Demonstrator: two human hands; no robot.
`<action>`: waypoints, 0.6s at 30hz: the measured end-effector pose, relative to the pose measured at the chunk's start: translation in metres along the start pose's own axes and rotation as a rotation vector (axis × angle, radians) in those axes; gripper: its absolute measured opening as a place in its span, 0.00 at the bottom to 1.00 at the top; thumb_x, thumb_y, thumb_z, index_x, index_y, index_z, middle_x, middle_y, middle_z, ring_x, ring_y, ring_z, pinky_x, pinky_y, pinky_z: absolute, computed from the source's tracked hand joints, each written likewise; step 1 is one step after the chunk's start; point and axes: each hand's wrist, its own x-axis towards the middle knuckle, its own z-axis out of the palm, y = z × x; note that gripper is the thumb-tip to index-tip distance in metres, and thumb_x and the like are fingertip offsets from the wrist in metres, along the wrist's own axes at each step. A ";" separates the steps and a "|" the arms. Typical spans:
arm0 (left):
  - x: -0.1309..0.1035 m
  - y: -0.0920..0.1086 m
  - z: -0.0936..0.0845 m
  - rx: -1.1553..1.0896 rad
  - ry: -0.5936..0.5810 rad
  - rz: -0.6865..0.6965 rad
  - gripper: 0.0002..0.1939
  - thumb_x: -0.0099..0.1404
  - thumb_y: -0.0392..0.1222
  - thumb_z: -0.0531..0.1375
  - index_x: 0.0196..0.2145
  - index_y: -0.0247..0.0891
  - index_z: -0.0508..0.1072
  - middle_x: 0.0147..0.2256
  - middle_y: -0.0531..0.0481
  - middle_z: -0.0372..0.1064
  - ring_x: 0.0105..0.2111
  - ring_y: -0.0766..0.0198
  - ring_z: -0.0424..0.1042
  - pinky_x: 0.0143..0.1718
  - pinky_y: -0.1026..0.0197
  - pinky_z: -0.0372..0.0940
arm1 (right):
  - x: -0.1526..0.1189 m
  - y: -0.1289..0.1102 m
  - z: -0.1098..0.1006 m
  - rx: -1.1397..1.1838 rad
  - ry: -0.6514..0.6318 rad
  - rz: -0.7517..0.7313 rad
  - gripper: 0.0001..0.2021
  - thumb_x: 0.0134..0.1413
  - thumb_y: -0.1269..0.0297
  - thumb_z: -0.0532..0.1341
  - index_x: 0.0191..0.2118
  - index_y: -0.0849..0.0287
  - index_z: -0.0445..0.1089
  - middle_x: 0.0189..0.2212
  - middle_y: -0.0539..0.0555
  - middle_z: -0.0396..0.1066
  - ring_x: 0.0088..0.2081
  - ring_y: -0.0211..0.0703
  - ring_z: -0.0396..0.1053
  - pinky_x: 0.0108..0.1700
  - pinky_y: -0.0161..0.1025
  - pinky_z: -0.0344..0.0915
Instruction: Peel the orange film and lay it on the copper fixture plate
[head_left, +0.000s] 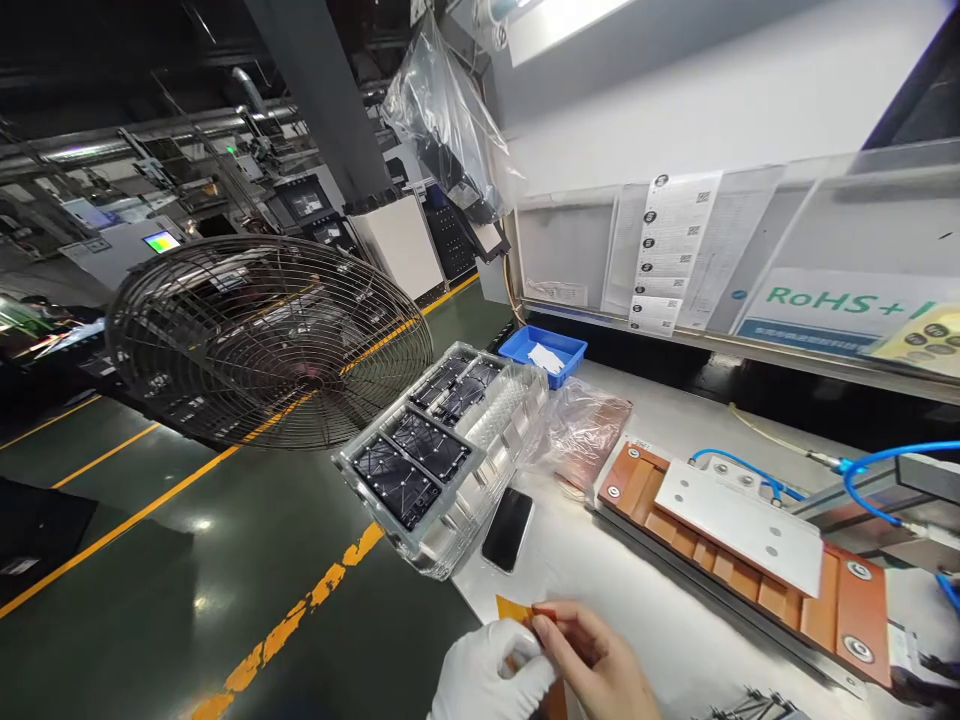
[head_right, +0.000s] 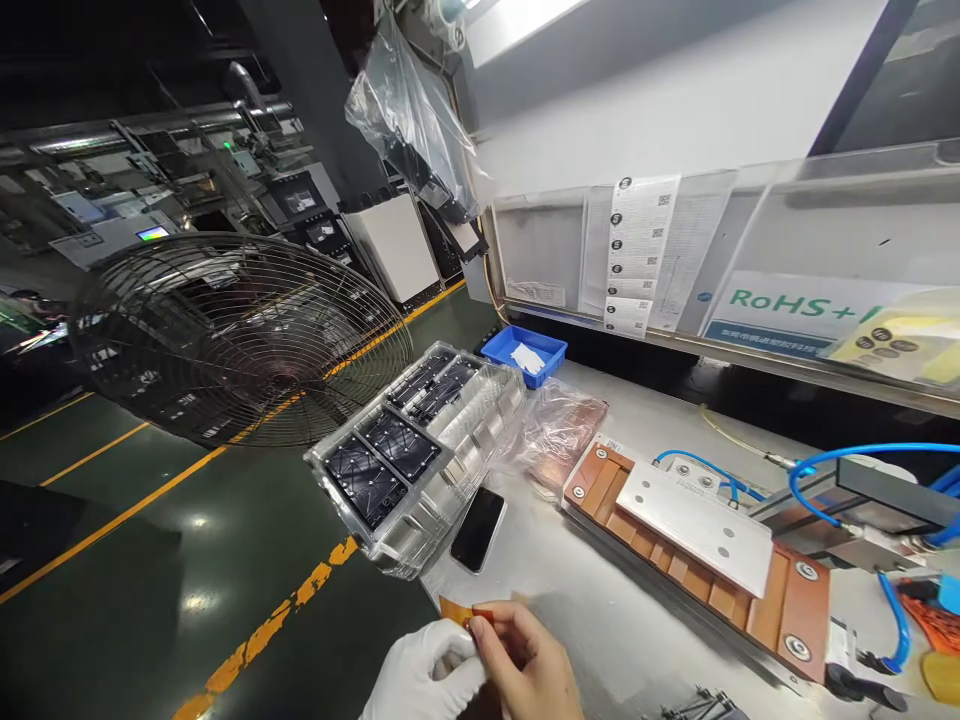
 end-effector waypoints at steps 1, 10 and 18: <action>0.002 -0.001 0.000 -0.025 -0.006 -0.015 0.17 0.59 0.55 0.59 0.24 0.39 0.75 0.24 0.48 0.74 0.23 0.64 0.66 0.27 0.62 0.59 | 0.001 0.000 0.000 0.051 0.010 0.044 0.25 0.53 0.36 0.60 0.38 0.55 0.72 0.28 0.53 0.78 0.32 0.48 0.76 0.34 0.38 0.71; 0.025 -0.009 -0.002 -0.279 -0.277 -0.055 0.11 0.56 0.47 0.61 0.27 0.35 0.74 0.21 0.48 0.74 0.20 0.67 0.66 0.26 0.64 0.60 | 0.003 0.000 -0.007 0.367 0.123 0.231 0.26 0.44 0.34 0.66 0.29 0.56 0.68 0.17 0.46 0.68 0.23 0.38 0.69 0.29 0.34 0.67; 0.043 -0.018 -0.020 -0.533 -0.482 -0.027 0.25 0.53 0.64 0.65 0.31 0.36 0.73 0.20 0.56 0.65 0.19 0.72 0.61 0.25 0.67 0.56 | 0.004 -0.001 -0.041 0.221 0.304 0.141 0.26 0.52 0.36 0.61 0.47 0.50 0.73 0.55 0.56 0.70 0.61 0.57 0.59 0.65 0.53 0.50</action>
